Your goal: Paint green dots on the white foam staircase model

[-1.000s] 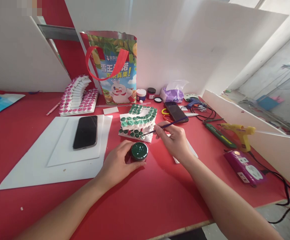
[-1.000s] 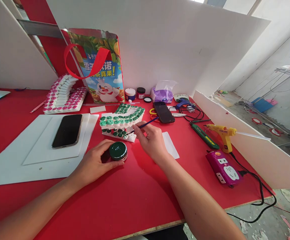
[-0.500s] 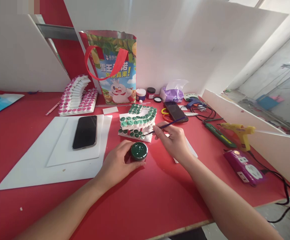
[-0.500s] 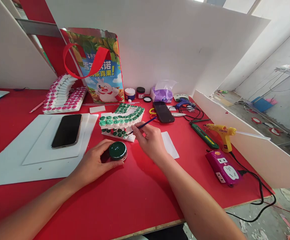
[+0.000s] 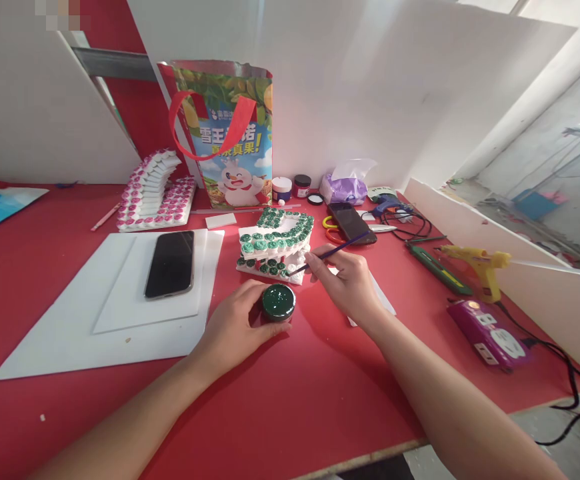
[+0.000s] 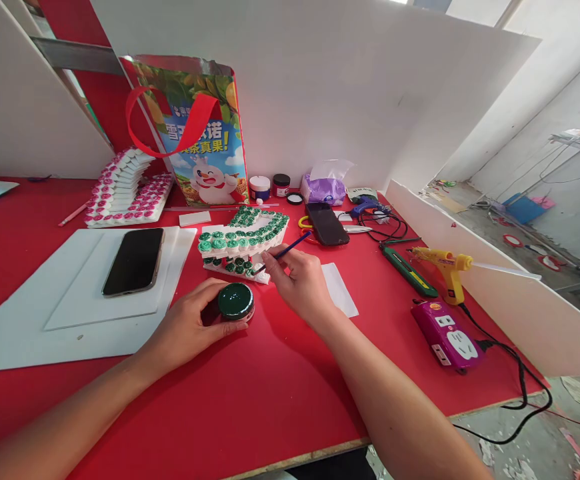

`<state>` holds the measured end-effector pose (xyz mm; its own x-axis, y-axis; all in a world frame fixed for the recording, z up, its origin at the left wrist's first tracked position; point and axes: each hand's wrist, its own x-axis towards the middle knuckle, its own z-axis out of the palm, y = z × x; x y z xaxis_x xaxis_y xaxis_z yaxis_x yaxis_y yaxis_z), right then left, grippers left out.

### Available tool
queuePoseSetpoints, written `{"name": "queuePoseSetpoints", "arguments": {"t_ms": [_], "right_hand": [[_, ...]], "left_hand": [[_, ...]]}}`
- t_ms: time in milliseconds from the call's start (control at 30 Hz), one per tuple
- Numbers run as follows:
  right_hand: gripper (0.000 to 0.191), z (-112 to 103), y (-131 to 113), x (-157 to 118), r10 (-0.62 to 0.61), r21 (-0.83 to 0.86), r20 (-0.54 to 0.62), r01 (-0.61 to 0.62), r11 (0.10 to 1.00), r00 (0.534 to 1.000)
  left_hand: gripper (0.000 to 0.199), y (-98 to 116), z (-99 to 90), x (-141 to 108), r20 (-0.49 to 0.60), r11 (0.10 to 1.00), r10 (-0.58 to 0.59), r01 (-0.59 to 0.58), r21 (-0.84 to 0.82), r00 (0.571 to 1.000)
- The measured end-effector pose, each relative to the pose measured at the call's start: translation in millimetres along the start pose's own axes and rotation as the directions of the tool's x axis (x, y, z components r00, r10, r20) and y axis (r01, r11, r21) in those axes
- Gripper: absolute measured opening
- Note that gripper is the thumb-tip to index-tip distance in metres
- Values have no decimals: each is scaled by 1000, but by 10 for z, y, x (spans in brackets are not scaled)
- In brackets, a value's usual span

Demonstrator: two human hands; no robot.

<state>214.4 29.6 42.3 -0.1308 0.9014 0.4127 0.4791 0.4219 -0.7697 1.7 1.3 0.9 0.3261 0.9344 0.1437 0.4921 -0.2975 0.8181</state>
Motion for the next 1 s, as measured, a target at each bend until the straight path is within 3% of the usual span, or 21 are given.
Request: {"name": "queuePoseSetpoints", "arguments": {"t_ms": [533,733,900,1000], "right_hand": [[27,-15,-15,4,61,31,-21,-60,998,998],[27,-25,1,16,73,38,20,-73,997,997],[27,-78,-13,12,91,246,-131,-57,968,987],[27,-106,-56,-15,96,378,-113,-46,925,989]], "left_hand": [[39,3,1,-4,0,1000,-6,6,6,1000],[41,-4,4,-3,0,1000,-1,1,11,1000],[38,18,-15,2,29,999,-37,36,14,999],[38,40,-29,5,43,998,-56,55,30,997]]}}
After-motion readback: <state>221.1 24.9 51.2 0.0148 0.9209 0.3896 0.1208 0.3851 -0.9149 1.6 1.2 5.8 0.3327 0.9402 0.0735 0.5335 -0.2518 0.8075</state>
